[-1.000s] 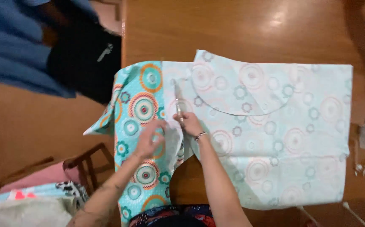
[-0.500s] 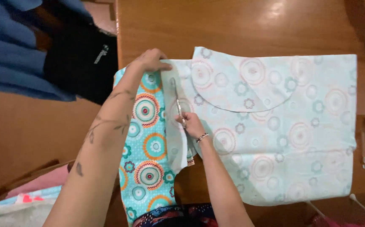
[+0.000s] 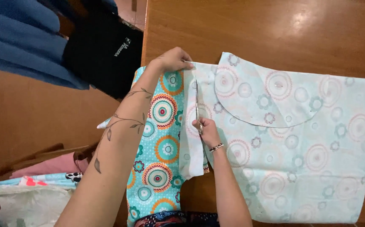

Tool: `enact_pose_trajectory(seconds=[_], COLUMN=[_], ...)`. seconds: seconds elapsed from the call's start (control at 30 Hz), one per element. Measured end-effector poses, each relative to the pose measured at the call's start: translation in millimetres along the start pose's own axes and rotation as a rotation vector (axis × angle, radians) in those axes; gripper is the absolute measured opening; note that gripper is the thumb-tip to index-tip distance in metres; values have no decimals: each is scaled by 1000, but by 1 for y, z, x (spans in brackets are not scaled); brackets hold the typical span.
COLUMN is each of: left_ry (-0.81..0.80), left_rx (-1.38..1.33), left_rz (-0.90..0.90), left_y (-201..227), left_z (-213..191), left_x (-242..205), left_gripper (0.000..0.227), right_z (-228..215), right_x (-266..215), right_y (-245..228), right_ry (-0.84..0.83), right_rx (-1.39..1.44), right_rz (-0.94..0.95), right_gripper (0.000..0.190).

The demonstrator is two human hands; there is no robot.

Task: The person uses shears to cut a piece of patterned fabric laid out on a wooden table. They follow a curved outline on the fabric, cutting through multiple layers and adjusting the material as they work.

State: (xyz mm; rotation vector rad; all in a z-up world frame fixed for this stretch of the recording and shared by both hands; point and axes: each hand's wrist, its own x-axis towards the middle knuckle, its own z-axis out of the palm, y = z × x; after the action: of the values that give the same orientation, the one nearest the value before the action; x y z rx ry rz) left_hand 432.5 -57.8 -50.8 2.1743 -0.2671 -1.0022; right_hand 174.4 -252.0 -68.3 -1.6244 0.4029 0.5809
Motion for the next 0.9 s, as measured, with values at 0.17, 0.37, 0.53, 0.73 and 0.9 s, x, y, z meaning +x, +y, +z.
enact_pose_trajectory(seconds=[0.17, 0.37, 0.53, 0.73, 0.9], left_ry=[-43, -96, -98, -107, -105], left_rx=[-46, -109, -130, -133, -178], left_rz=[73, 109, 94, 91, 83], left_y=[0, 6, 0, -3, -5], left_z=[-6, -14, -13, -13, -12], left_x=[-6, -17, -11, -7, -8], left_gripper=[23, 23, 22, 20, 20], right_z=[-11, 2, 4, 7, 1], right_x=[19, 8, 6, 8, 19], right_y=[41, 4, -4, -1, 25], right_ry=[-5, 18, 59, 62, 71], right_rx=[-34, 17, -51, -89, -158], right_rz=[-40, -50, -50, -45, -32], right_gripper=[46, 44, 48, 52, 61])
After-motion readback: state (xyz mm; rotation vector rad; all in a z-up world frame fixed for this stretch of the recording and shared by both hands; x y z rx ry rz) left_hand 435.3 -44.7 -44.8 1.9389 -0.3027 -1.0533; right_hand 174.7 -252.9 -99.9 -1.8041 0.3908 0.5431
